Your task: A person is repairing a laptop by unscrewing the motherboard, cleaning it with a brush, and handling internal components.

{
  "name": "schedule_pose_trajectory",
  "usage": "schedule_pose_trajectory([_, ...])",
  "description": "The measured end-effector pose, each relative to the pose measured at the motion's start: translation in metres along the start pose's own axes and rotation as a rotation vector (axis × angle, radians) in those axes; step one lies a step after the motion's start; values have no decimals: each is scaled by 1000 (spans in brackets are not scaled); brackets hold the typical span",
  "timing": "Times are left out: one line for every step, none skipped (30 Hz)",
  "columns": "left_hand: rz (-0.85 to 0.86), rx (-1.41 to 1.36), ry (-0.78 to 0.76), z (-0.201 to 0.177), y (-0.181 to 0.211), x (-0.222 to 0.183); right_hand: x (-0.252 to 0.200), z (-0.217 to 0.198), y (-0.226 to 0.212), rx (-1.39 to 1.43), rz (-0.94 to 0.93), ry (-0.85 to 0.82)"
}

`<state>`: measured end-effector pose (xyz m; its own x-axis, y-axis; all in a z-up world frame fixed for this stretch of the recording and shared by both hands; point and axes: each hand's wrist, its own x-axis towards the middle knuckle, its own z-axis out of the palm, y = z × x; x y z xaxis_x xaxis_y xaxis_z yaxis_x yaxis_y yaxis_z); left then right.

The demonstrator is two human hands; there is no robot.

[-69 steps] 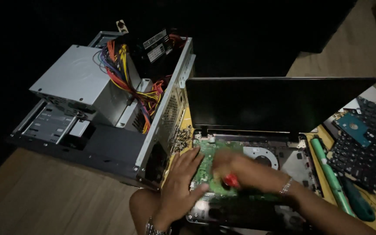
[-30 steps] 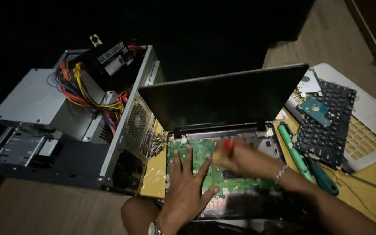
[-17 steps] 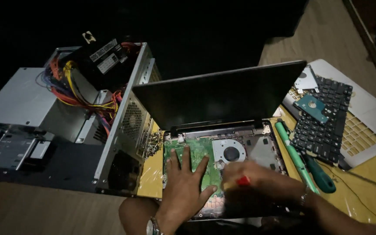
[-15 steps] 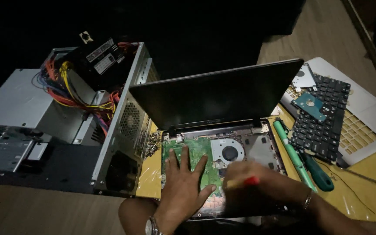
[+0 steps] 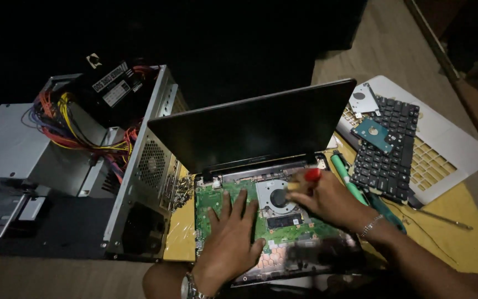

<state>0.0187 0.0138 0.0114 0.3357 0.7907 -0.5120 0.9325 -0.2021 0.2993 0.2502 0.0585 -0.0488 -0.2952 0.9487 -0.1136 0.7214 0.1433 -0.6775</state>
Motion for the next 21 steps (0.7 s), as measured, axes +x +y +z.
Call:
schedule_pose_trajectory([-21, 6, -50, -7, 5, -3, 8, 0, 0, 10, -66, 123])
schedule_pose_trajectory([-44, 12, -105, -12, 9, -6, 16, 2, 0, 23, -130, 243])
schedule_pose_trajectory([-44, 7, -103, -8, 9, -5, 12, 0, -11, 20, -133, 241])
schedule_pose_trajectory([-13, 22, -71, -7, 7, -3, 11, -3, -23, -4, -77, 37])
schedule_pose_trajectory([17, 37, -39, -6, 5, -1, 10, -6, -35, -29, -21, -166])
schedule_pose_trajectory([10, 32, -36, -6, 5, -2, 13, -7, -40, -30, -27, -172])
schedule_pose_trajectory([7, 42, -42, -6, 6, -2, 16, -7, -46, -30, 59, -173])
schedule_pose_trajectory([10, 55, -50, -7, 7, -2, 17, -8, -50, -28, 152, -168])
schedule_pose_trajectory([9, 53, -50, -8, 8, -5, 17, -6, -51, -29, 152, -169])
schedule_pose_trajectory([-8, 39, -70, -11, 9, -6, 19, -6, -51, -48, 70, -114])
schedule_pose_trajectory([-25, 24, -90, -14, 11, -7, 21, -6, -52, -67, -11, -58])
schedule_pose_trajectory([-27, 22, -86, -9, 6, -4, 24, -8, -62, -69, -15, -59])
schedule_pose_trajectory([17, 12, -34, -3, 2, -1, 26, -9, -70, -52, 90, -163])
schedule_pose_trajectory([63, 3, 15, 3, -2, 2, 26, -9, -79, -32, 200, -266])
schedule_pose_trajectory([63, 3, 14, 3, -2, 0, 30, -6, -76, -33, 200, -266])
schedule_pose_trajectory([65, 10, -11, 0, -2, 0, 35, -4, -74, 334, 311, -122])
schedule_pose_trajectory([67, 18, -37, -3, -2, 0, 41, -3, -72, 700, 413, 30])
schedule_pose_trajectory([65, 16, -28, 2, -5, 3, 43, 5, -63, 695, 405, 29])
schedule_pose_trajectory([95, -12, 31, 7, -8, 6, 46, 14, -53, 323, -25, -3])
schedule_pose_trajectory([126, -41, 77, 15, -11, 7, 45, 26, -42, -50, -435, -30])
schedule_pose_trajectory([125, -43, 72, 10, -7, 3, 46, 25, -44, -47, -432, -34])
